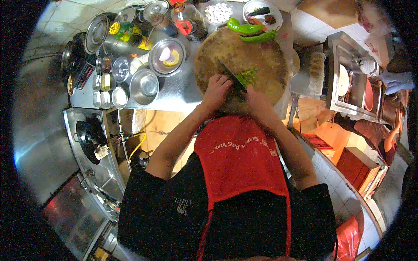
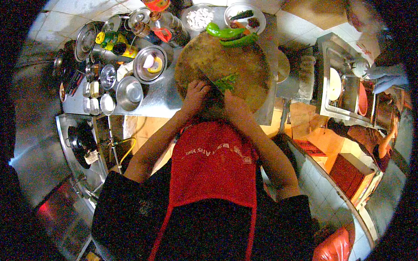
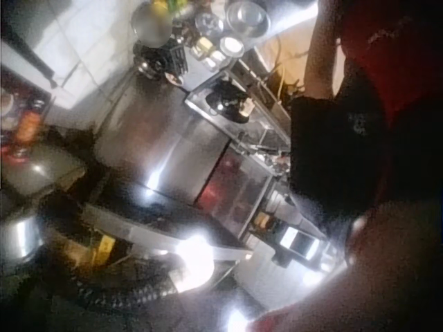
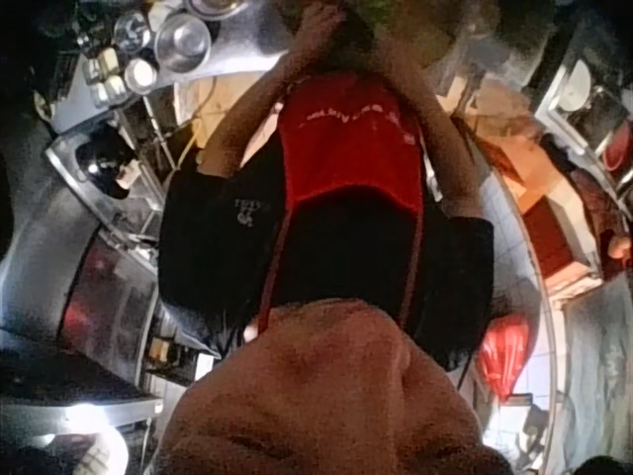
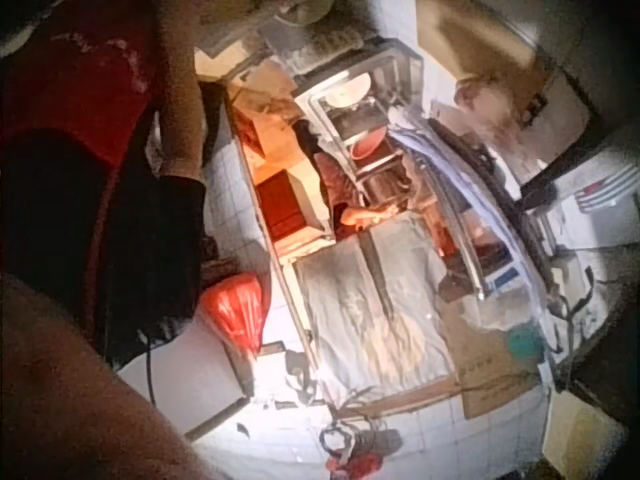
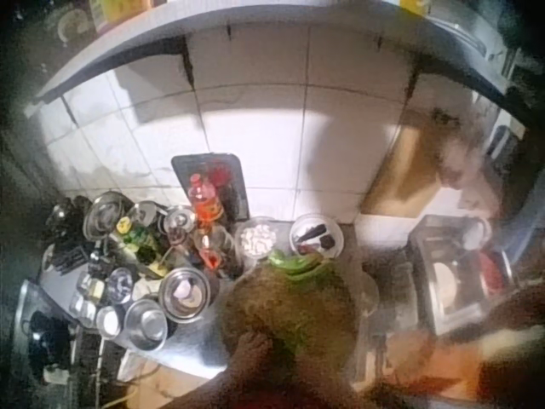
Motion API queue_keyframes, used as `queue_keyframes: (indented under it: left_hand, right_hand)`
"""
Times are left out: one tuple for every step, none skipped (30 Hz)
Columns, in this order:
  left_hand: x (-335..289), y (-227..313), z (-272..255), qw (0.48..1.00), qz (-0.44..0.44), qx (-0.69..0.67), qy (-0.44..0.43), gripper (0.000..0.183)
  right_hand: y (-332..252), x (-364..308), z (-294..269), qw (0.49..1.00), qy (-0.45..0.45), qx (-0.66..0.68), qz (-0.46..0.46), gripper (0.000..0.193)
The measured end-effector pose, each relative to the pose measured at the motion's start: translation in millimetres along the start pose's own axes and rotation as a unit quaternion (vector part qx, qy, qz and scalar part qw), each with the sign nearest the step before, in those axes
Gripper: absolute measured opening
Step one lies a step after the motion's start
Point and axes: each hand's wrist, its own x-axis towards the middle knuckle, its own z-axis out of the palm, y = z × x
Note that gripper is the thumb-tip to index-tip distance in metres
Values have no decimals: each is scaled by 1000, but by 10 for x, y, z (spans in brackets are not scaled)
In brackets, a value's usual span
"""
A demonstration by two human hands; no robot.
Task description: The person slices a white root vegetable into thin strips and then dices them on a wooden cutting board. They then slice a green bell pepper into strips. The chopped vegetables are placed into a small metal bowl.
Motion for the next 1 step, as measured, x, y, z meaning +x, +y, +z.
queue_keyframes:
  left_hand:
    - [-22,14,-17,1000,-5,9,-3,43]
  right_hand:
    - [7,-9,25,1000,-1,2,1,19]
